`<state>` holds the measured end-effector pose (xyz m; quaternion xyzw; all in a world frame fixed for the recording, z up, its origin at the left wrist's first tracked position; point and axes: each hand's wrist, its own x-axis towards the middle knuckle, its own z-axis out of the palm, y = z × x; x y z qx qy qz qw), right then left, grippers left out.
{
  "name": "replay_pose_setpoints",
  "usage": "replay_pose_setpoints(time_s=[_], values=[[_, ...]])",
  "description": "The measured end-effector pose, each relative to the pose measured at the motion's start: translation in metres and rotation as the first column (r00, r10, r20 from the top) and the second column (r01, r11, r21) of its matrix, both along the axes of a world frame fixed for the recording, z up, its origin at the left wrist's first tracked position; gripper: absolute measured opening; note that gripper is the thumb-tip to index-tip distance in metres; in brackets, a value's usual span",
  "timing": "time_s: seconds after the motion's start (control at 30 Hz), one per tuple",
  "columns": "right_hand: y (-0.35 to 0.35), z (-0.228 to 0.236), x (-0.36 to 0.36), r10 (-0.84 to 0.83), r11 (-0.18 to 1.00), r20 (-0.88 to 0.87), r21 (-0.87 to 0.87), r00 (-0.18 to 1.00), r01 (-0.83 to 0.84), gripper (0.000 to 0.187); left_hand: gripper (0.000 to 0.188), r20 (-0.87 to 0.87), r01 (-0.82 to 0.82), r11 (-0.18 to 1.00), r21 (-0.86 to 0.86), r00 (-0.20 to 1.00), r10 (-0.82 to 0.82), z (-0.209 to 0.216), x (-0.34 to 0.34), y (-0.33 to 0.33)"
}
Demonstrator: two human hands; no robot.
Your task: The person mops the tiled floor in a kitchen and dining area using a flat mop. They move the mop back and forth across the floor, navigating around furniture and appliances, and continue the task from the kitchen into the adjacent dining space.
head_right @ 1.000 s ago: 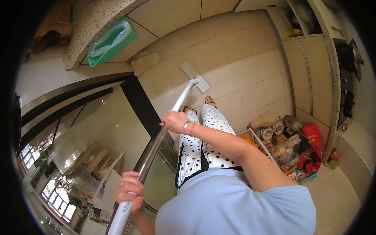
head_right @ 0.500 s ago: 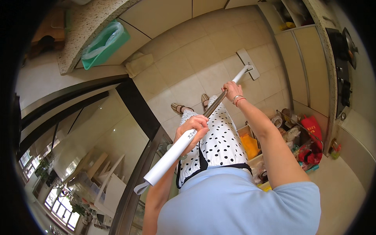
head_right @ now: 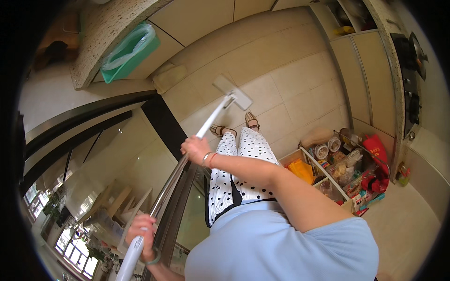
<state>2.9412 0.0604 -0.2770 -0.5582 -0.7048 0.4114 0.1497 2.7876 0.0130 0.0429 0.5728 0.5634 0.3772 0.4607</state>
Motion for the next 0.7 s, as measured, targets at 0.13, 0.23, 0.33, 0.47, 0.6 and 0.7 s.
replay_pose_setpoints(time_s=[0.13,0.23,0.33,0.47,0.6,0.7], values=[[0.002,0.024,-0.056,0.056,0.993,-0.277,-0.082,0.959,-0.082,0.008,0.015,-0.173,0.072,0.997,0.031,0.983,-0.066,0.036,-0.003,-0.003],[0.015,0.026,-0.061,0.164,0.975,-0.289,-0.098,0.943,-0.200,0.017,0.016,-0.259,0.116,0.991,0.062,0.961,-0.096,0.037,0.009,0.005],[0.035,0.040,-0.033,0.398,0.897,-0.254,-0.092,0.881,-0.432,0.024,0.019,-0.217,0.230,0.962,0.147,0.956,-0.195,0.025,0.012,0.009],[0.035,0.045,0.020,0.371,0.916,-0.147,-0.103,0.917,-0.387,0.025,0.023,-0.036,0.095,0.972,0.216,0.995,-0.089,0.008,0.030,0.005],[0.018,0.006,0.120,0.237,0.969,0.016,-0.067,0.971,-0.236,0.010,0.022,0.254,-0.003,0.987,0.161,0.966,-0.039,-0.052,0.064,0.005],[0.010,-0.029,0.206,0.043,0.991,0.178,-0.130,0.983,-0.020,0.006,0.021,0.412,0.081,0.990,0.118,0.903,-0.123,-0.111,0.121,0.020]])
